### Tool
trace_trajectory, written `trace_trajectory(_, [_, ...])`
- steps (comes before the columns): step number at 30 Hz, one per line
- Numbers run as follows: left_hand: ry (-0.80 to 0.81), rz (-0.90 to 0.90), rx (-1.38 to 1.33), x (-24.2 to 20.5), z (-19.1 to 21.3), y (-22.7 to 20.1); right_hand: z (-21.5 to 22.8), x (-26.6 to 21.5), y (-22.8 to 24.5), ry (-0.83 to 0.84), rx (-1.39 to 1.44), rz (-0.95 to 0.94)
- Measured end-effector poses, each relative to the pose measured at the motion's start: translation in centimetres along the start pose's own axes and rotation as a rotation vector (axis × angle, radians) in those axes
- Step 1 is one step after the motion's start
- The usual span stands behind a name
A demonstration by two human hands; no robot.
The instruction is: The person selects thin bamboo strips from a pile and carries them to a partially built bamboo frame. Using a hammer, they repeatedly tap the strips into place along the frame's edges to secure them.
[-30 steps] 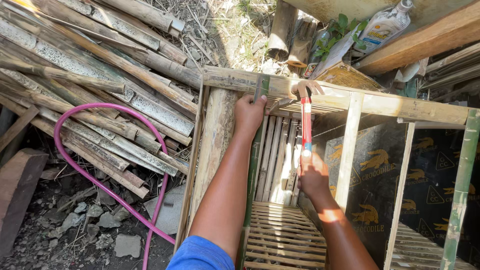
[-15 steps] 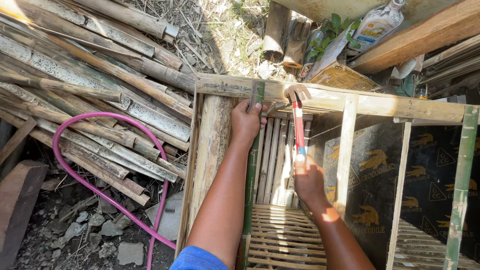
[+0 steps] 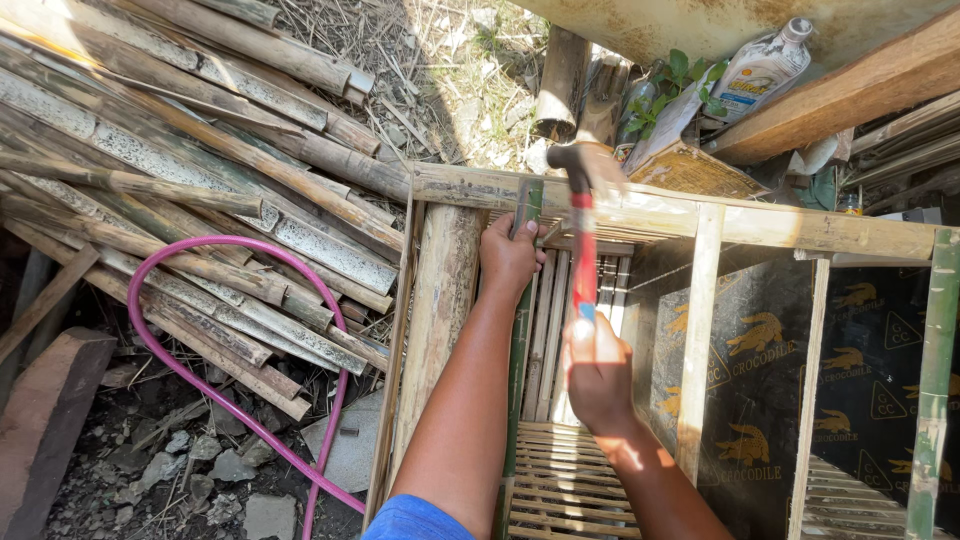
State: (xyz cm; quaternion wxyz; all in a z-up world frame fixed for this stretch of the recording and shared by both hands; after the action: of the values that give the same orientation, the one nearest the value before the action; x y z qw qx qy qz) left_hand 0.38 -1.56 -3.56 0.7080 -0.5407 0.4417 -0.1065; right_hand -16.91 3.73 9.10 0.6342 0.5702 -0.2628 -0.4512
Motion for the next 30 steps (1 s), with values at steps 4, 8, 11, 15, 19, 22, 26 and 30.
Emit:
trace_trajectory(4, [0.001,0.017,-0.001,-0.3,0.2,0.7,0.2,-0.9,-0.4,-0.028,0.109,0.262])
trace_trajectory(8, [-0.013,0.022,-0.013,-0.4,0.1,0.5,-0.2,1.3,-2.3,-0.009,-0.395,-0.076])
trace_trajectory(11, [0.006,0.016,-0.025,0.2,0.1,0.7,-0.3,1.1,-2.4,-0.044,-0.077,-0.014])
trace_trajectory(15, [0.005,-0.018,-0.029,0.0,0.3,1.1,-0.3,0.1,-1.6,-0.047,-0.109,0.083])
trace_trajectory(19, [-0.023,0.035,0.010,0.0,0.2,0.4,-0.2,2.2,-2.3,-0.028,-0.384,-0.017])
trace_trajectory(22, [-0.067,0.009,0.060,0.1,0.2,1.1,-0.1,1.9,-3.4,-0.040,-0.155,-0.021])
trace_trajectory(26, [-0.089,0.024,0.244,0.0,0.2,1.6,0.4,1.2,-3.6,-0.042,-0.329,0.002])
trace_trajectory(30, [-0.033,0.055,0.458,-3.1,1.9,0.5,3.0,-3.1,-3.1,-0.136,-0.366,-0.051])
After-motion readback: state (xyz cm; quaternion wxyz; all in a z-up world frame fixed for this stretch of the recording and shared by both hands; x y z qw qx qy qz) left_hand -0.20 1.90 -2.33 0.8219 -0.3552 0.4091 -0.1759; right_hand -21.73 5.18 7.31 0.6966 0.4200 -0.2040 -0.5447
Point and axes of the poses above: each hand's wrist, its own x-axis towards the middle knuckle, its own z-axis out of the back of the hand, y = z × x, the point moved 2 cm from there along x, towards the middle knuckle, and after that the axes turned 10 degrees about x, right-handed, at the moved point
